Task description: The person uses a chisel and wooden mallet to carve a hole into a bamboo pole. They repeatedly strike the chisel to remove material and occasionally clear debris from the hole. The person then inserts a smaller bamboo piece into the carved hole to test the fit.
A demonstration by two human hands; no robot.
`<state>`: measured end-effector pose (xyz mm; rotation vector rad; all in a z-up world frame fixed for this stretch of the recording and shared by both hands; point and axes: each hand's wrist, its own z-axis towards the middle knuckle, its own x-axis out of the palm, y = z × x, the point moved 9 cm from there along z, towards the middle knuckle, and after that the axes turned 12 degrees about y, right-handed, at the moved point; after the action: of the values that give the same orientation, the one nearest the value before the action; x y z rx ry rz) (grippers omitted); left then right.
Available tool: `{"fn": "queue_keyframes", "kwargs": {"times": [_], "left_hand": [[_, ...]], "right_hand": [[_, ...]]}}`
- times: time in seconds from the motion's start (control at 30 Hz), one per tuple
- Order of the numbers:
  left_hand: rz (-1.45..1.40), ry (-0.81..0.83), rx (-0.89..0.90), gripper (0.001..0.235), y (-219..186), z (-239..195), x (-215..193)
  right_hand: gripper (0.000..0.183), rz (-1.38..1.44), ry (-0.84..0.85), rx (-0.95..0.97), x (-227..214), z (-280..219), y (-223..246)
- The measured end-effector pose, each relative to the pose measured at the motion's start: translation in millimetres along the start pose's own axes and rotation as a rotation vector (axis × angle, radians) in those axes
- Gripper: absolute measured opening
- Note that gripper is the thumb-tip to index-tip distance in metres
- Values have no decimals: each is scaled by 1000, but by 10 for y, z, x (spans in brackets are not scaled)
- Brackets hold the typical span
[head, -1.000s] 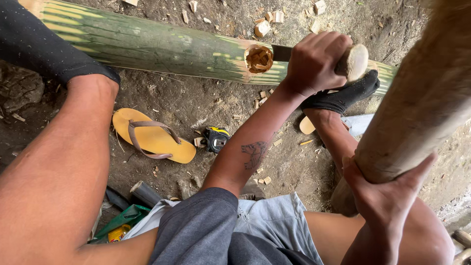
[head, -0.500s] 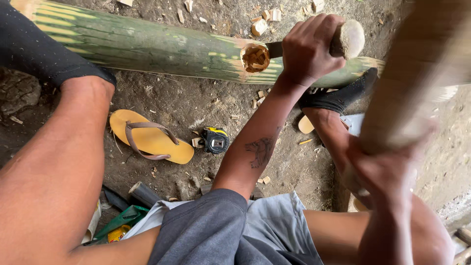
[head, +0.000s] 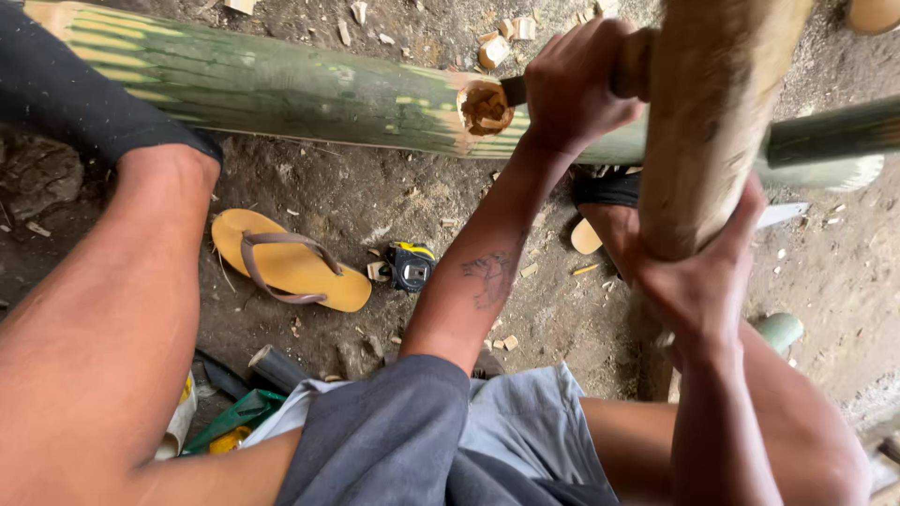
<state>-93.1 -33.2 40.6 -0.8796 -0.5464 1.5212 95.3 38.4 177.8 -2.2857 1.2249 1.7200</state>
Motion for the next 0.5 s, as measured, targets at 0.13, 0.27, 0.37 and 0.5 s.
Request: {"fn": "queue_keyframes", "kwargs": {"times": [0.13,0.27,0.37,0.5], "left_hand": [[-12,-83,-35,44,94,185,-4],[8,-89,-42,46,142,95,-37],[24,-64,-60,41,147,75,30],[18,-30,-54,30,175,-11,77]], "right_hand": [[99,15,8,17,-65,42,25],[100,98,26,31,-67,-10,-19],[100,63,32,48,-6,105,-33],[101,64,50,13,42,181,-24]]}}
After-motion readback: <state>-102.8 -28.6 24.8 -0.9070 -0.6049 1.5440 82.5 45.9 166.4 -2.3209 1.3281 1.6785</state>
